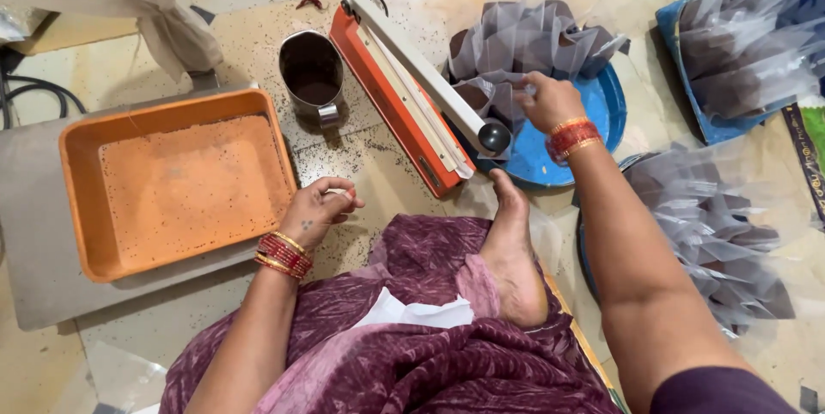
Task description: Filling small plastic bags with dark powder using a scoop and then sealing them with a heat sealer.
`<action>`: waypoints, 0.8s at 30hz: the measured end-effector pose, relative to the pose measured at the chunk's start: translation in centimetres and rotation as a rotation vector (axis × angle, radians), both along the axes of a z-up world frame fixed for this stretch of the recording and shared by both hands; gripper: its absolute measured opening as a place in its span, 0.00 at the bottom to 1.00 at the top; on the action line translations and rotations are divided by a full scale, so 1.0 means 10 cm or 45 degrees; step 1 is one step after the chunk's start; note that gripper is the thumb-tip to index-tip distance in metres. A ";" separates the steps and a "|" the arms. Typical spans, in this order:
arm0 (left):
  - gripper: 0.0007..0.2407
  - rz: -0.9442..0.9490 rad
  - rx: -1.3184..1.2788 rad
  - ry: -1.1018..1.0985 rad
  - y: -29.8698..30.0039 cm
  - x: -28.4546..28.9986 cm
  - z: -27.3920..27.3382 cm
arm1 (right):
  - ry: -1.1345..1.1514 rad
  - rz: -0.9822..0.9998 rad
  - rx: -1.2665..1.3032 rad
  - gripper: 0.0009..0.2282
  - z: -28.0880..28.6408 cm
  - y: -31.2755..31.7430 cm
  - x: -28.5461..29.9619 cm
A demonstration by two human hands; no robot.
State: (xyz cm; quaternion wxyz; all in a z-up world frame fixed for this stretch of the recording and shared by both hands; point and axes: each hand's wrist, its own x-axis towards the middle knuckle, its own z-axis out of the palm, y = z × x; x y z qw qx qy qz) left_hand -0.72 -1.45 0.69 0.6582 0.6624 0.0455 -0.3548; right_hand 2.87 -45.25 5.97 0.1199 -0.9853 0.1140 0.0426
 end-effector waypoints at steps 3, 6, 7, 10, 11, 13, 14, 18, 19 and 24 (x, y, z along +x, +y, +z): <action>0.12 -0.016 -0.015 0.005 -0.03 0.05 -0.05 | 0.042 -0.033 -0.219 0.16 -0.24 -0.09 0.28; 0.11 0.010 -0.056 0.000 0.02 0.06 -0.11 | 0.080 0.030 -0.361 0.15 -0.60 -0.19 0.45; 0.11 0.020 -0.108 -0.008 0.04 0.05 -0.13 | 0.078 0.034 -0.410 0.14 -0.73 -0.24 0.48; 0.10 -0.009 0.039 -0.108 0.08 0.06 0.04 | -0.063 -0.207 -0.322 0.15 -0.59 -0.48 0.28; 0.10 0.004 0.032 -0.107 0.08 0.06 0.09 | -0.064 -0.195 -0.330 0.15 -0.40 -0.50 0.16; 0.11 -0.015 0.068 -0.104 0.07 0.06 0.22 | -0.309 -0.057 -0.256 0.13 -0.01 -0.57 -0.11; 0.11 -0.009 0.061 -0.108 0.06 0.05 0.23 | -0.313 -0.051 -0.263 0.13 0.35 -0.41 -0.23; 0.12 -0.062 0.092 -0.269 0.01 0.00 0.20 | -0.448 -0.055 0.215 0.10 1.63 0.21 -0.71; 0.12 -0.070 0.082 -0.367 -0.01 -0.01 0.17 | -0.493 -0.019 0.253 0.11 1.91 0.36 -0.82; 0.20 -0.127 -0.177 -0.536 -0.24 -0.22 0.22 | -0.510 0.105 0.614 0.15 2.26 0.81 -0.99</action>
